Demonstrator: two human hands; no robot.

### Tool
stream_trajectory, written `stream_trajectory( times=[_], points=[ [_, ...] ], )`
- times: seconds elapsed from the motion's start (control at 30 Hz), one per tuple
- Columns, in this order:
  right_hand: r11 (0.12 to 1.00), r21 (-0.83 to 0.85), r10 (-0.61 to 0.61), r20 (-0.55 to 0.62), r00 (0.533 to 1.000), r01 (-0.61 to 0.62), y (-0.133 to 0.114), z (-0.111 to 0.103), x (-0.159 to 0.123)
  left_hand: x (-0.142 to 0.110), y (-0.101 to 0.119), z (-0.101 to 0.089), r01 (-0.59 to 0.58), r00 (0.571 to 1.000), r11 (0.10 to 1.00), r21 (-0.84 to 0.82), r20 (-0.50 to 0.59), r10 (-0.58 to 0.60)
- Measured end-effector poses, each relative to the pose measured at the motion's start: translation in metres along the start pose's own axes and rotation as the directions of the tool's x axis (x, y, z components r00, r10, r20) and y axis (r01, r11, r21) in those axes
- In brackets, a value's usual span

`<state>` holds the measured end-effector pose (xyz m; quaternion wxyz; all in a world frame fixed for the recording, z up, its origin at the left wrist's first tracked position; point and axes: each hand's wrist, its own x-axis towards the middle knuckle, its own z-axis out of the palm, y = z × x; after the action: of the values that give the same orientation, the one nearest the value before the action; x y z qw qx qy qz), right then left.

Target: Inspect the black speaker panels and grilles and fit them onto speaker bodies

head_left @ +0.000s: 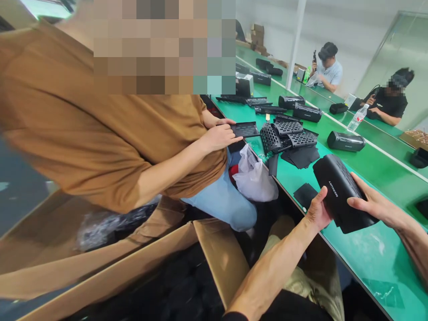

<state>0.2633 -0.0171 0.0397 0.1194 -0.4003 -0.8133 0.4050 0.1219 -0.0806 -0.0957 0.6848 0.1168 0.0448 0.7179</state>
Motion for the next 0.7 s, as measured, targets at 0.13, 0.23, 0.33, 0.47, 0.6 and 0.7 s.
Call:
stream_trajectory(
  times=[0.13,0.23,0.33,0.47,0.6,0.7],
  points=[
    [0.998,-0.056,0.045,0.055,0.997,-0.042,-0.005,0.002,-0.003,-0.005,-0.008,0.006,-0.020,1.000,1.000,-0.001,-0.007,0.020],
    [0.997,-0.071,0.043,0.045,0.998,-0.040,-0.010,0.000,-0.001,-0.009,-0.010,0.012,-0.036,0.999,0.999,0.000,-0.011,0.036],
    [0.996,-0.092,0.010,0.015,1.000,-0.008,-0.014,-0.005,-0.007,-0.009,-0.003,0.021,-0.060,0.998,0.998,0.019,0.012,0.059],
    [0.986,-0.095,-0.158,-0.302,0.940,0.136,-0.004,0.016,-0.038,-0.008,0.016,0.035,-0.216,0.973,0.975,0.061,-0.073,0.220],
    [0.965,-0.115,-0.259,-0.561,0.786,0.236,0.018,0.075,-0.052,-0.009,0.020,0.045,-0.317,0.928,0.942,0.113,-0.169,0.333],
    [0.943,-0.126,-0.307,-0.690,0.656,0.309,0.024,0.102,-0.043,-0.013,0.012,0.049,-0.306,0.931,0.941,0.146,-0.159,0.328]
  ],
)
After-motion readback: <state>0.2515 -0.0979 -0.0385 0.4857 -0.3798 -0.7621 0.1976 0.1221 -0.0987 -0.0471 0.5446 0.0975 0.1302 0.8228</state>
